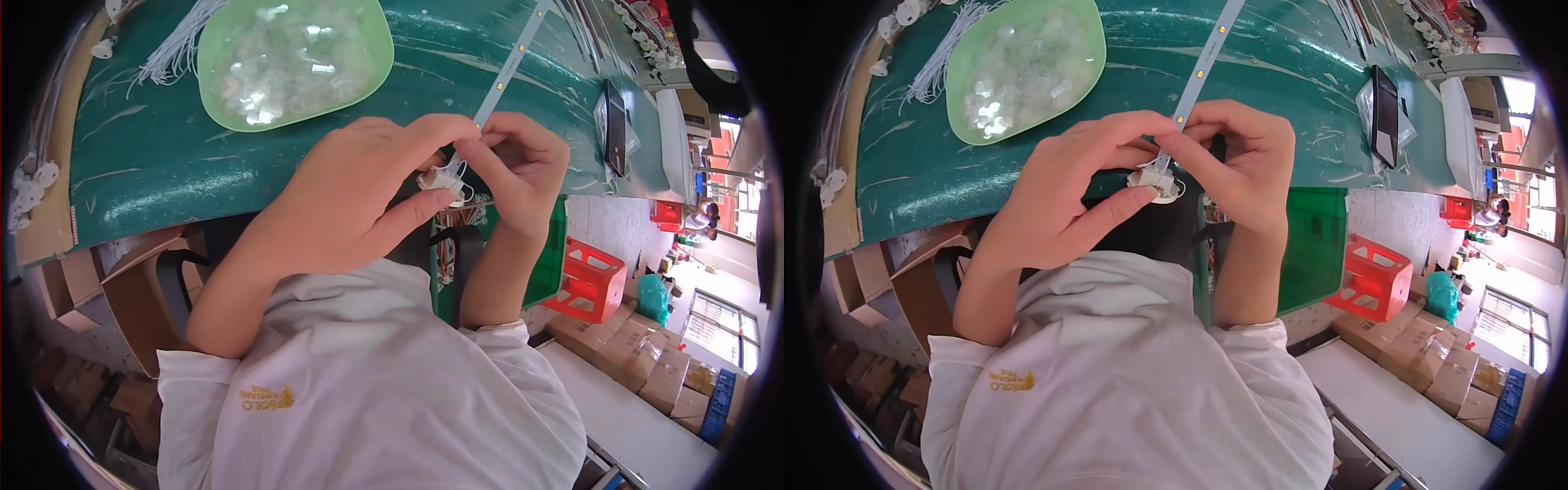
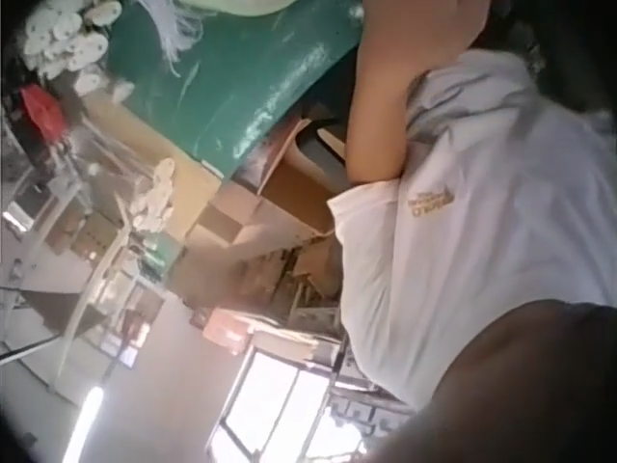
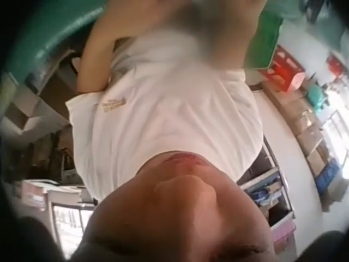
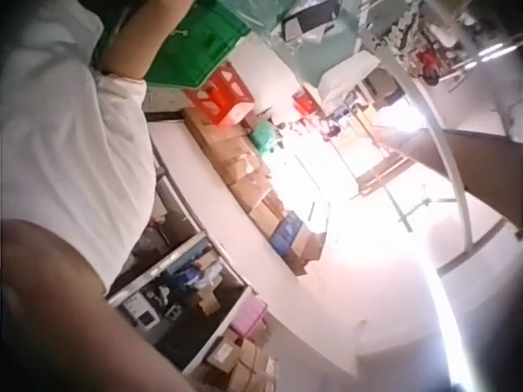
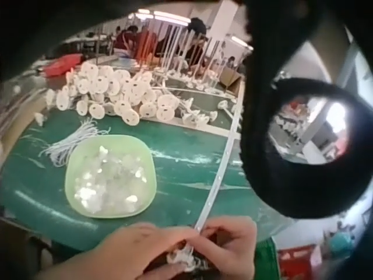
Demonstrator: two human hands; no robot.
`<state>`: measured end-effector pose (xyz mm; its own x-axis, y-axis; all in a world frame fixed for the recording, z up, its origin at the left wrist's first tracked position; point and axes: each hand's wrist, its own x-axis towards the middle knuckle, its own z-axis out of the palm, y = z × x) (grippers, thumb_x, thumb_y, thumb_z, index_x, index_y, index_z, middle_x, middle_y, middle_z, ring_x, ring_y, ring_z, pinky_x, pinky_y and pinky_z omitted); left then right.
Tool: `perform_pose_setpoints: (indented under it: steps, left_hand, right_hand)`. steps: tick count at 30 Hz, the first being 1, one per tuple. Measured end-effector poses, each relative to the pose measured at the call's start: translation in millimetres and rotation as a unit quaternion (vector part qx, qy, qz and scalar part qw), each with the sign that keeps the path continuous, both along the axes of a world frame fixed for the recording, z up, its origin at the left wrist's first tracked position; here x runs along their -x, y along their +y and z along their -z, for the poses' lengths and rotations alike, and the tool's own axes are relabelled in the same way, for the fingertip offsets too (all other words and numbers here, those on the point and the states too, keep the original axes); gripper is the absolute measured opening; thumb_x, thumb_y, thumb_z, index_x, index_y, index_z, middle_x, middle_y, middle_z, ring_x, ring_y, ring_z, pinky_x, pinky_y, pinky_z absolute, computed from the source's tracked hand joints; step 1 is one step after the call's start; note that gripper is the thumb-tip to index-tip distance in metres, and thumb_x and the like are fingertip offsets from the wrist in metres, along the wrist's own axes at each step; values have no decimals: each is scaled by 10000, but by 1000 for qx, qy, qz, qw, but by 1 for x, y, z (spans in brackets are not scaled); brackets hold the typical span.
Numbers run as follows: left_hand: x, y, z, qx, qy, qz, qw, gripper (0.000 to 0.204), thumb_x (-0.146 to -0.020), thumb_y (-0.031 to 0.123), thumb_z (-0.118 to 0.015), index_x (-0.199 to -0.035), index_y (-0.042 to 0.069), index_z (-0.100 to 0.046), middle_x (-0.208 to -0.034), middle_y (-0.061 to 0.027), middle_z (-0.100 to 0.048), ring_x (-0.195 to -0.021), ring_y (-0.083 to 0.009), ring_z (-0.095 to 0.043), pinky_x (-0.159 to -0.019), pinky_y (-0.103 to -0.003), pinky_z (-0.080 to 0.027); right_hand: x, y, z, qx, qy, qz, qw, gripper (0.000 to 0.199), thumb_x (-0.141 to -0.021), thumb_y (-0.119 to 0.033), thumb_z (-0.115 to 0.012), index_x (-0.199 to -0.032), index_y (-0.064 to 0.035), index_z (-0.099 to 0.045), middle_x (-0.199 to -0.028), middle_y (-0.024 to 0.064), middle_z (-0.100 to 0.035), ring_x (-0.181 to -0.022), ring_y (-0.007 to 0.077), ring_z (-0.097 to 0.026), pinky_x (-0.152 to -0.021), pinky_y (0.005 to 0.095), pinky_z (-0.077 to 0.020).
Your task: Assembling LED strips onto plastic circular bases and securing them with zip ties at a factory workbench.
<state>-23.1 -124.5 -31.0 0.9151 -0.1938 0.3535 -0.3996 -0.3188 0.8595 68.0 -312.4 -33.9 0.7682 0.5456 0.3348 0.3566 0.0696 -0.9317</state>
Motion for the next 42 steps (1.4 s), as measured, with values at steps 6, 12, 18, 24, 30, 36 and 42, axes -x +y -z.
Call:
perform_pose_setpoints:
  steps: [6,12,18,24,30,36,42]
  left_hand:
    - [2,-1,3,-7,-12,-6,1000,444,-862,7,-644,-1286,-4,-512,-1087,-132,-674,-964,-261,-701,-821,-318,-534]
    - [2,-5,1,26,-10,18,999,461,-887,37,-623,-1325,4,-485,-996,-137,-714,-983,-244,-688,-873,-327,-502]
    - [-2,-2,-1,39,17,32,999,575,-882,84,-654,-1390,-23,-405,-987,-128,-718,-1028,-238,-655,-946,-341,-454]
    - [-3,3,-8,179,65,5,982,603,-849,5,-686,-1385,19,-412,-1002,-121,-713,-960,-214,-690,-887,-329,-497]
    - [-9,51,-45,300,134,72,942,468,-955,31,-570,-1396,-42,-430,-1260,-177,-602,-1132,-259,-617,-984,-382,-493]
    - [-42,112,-53,303,171,31,937,398,-1019,195,-511,-1332,-49,-499,-1254,-199,-606,-1160,-300,-614,-970,-415,-521]
    - [-37,121,-32,336,137,32,931,394,-980,153,-583,-1315,-39,-504,-1254,-180,-611,-1190,-298,-596,-1007,-422,-495]
  right_hand:
    - [3,-1,1,8,-7,10,1000,173,-784,131,-688,-949,80,-672,-809,90,-688,-734,102,-636,-664,221,-488]
    - [2,-5,-2,10,-17,8,1000,153,-780,88,-716,-929,80,-680,-792,97,-689,-716,112,-646,-649,224,-488]
    - [-4,-5,-1,35,-48,6,998,156,-780,82,-716,-932,76,-682,-796,105,-695,-719,115,-652,-644,233,-494]
    - [-6,10,-21,-92,123,-51,987,116,-782,76,-726,-891,61,-691,-813,96,-701,-731,120,-655,-670,254,-515]
    - [-23,66,-81,33,20,-97,995,103,-834,20,-717,-927,48,-681,-816,69,-694,-695,92,-641,-624,219,-507]
    - [-64,120,-66,-71,-490,96,864,207,-747,-93,-798,-871,-6,-658,-693,66,-636,-572,148,-619,-495,249,-461]
    - [-57,138,-43,-45,-580,91,809,262,-615,-109,-810,-819,-54,-655,-666,31,-628,-541,192,-612,-490,277,-476]
